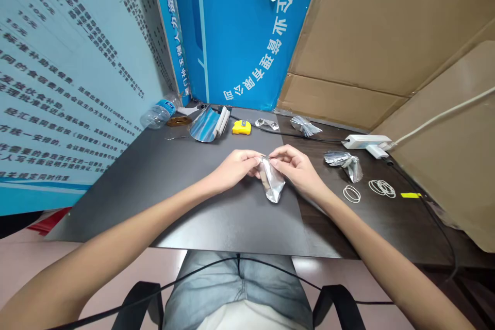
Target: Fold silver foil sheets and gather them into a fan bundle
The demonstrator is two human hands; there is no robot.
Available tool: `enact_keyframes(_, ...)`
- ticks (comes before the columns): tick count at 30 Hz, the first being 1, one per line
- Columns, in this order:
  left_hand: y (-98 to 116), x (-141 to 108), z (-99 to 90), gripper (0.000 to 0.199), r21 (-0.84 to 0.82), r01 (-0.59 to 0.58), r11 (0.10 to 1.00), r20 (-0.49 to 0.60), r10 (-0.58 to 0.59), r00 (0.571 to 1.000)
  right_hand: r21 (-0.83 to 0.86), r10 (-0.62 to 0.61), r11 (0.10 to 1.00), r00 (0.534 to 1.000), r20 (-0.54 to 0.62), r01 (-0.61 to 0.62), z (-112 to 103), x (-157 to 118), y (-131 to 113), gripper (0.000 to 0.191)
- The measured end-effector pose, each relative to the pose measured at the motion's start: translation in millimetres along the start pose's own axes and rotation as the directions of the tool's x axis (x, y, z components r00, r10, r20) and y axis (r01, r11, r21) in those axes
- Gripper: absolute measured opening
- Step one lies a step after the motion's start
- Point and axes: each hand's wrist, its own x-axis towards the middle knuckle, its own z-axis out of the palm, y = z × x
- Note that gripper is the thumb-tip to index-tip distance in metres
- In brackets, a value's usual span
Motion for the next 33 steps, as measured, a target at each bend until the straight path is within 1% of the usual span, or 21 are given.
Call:
enact_keyframes(3, -1, 1, -1.8, 0.028, 0.069, -0.04, 0.997, -0.023, 0.041, 0.999, 0.03, 0.005, 1.0, 0.999, 0.047, -0.007, 0, -3, -3, 0.028)
enact_keyframes(6, 2, -1, -2.2, 0.029, 0.116, -0.038, 0.993, -0.064, 0.046, 0.997, 0.081, 0.055, 0.995, 0.995, 0.088, -0.063, 0, -6, -6, 0.031)
enact_keyframes(8, 4, -3, -1.5, 0.028, 0.115, -0.048, 0.992, -0.074, 0.057, 0.996, 0.114, 0.082, 0.989, 0.993, 0.085, -0.091, 2, -6, -6, 0.032)
enact_keyframes(10, 6, -4, -0.5, 0.026, 0.101, -0.066, 0.993, -0.059, 0.072, 0.996, 0.146, 0.105, 0.983, 0.992, 0.072, -0.114, 4, -6, -6, 0.032)
enact_keyframes(13, 4, -5, -0.5, 0.022, 0.092, -0.091, 0.992, 0.009, 0.091, 0.996, 0.212, 0.163, 0.962, 0.985, 0.047, -0.17, 7, -5, -6, 0.044)
enact_keyframes(16, 1, -5, -3.0, 0.021, 0.089, -0.089, 0.992, 0.089, 0.081, 0.993, 0.249, 0.208, 0.945, 0.977, 0.039, -0.211, 9, -6, -7, 0.053)
enact_keyframes(18, 1, -4, -5.8, 0.022, 0.093, -0.072, 0.993, 0.137, 0.059, 0.989, 0.267, 0.23, 0.934, 0.971, 0.059, -0.238, 8, -6, -8, 0.056)
enact_keyframes(21, 6, -5, -11.2, 0.022, 0.098, -0.057, 0.994, 0.223, 0.034, 0.974, 0.305, 0.278, 0.903, 0.953, 0.124, -0.303, 6, -7, -10, 0.06)
enact_keyframes(23, 11, -7, -15.1, 0.022, 0.105, -0.062, 0.992, 0.295, 0.029, 0.955, 0.318, 0.317, 0.878, 0.932, 0.175, -0.358, 5, -6, -12, 0.061)
enact_keyframes(25, 14, -8, -18.6, 0.024, 0.128, -0.077, 0.989, 0.36, 0.026, 0.933, 0.302, 0.343, 0.872, 0.921, 0.186, -0.386, 1, -4, -13, 0.058)
enact_keyframes(26, 16, -9, -20.0, 0.026, 0.141, -0.093, 0.986, 0.376, 0.033, 0.926, 0.296, 0.338, 0.88, 0.928, 0.158, -0.371, -2, -4, -13, 0.056)
enact_keyframes(27, 16, -10, -20.9, 0.028, 0.153, -0.116, 0.981, 0.374, 0.051, 0.926, 0.292, 0.315, 0.897, 0.943, 0.105, -0.332, -6, -3, -13, 0.052)
enact_keyframes(28, 15, -10, -21.4, 0.03, 0.164, -0.141, 0.976, 0.346, 0.077, 0.935, 0.288, 0.271, 0.919, 0.962, 0.031, -0.268, -11, -4, -13, 0.048)
enact_keyframes(29, 14, -11, -21.4, 0.031, 0.17, -0.165, 0.972, 0.294, 0.11, 0.949, 0.279, 0.204, 0.943, 0.977, -0.062, -0.179, -16, -6, -12, 0.045)
enact_keyframes(30, 12, -10, -20.8, 0.032, 0.168, -0.191, 0.967, 0.223, 0.152, 0.963, 0.247, 0.119, 0.966, 0.98, -0.16, -0.077, -22, -10, -11, 0.042)
enact_keyframes(31, 10, -10, -19.8, 0.032, 0.16, -0.206, 0.965, 0.132, 0.186, 0.974, 0.191, 0.025, 0.981, 0.972, -0.235, 0.021, -27, -14, -10, 0.039)
enact_keyframes(32, 8, -9, -18.3, 0.033, 0.138, -0.219, 0.966, 0.044, 0.215, 0.976, 0.1, -0.094, 0.986, 0.944, -0.317, 0.132, -31, -20, -8, 0.036)
enact_keyframes(33, 6, -8, -16.5, 0.035, 0.103, -0.247, 0.963, -0.039, 0.252, 0.967, -0.017, -0.223, 0.972, 0.903, -0.368, 0.233, -33, -26, -5, 0.034)
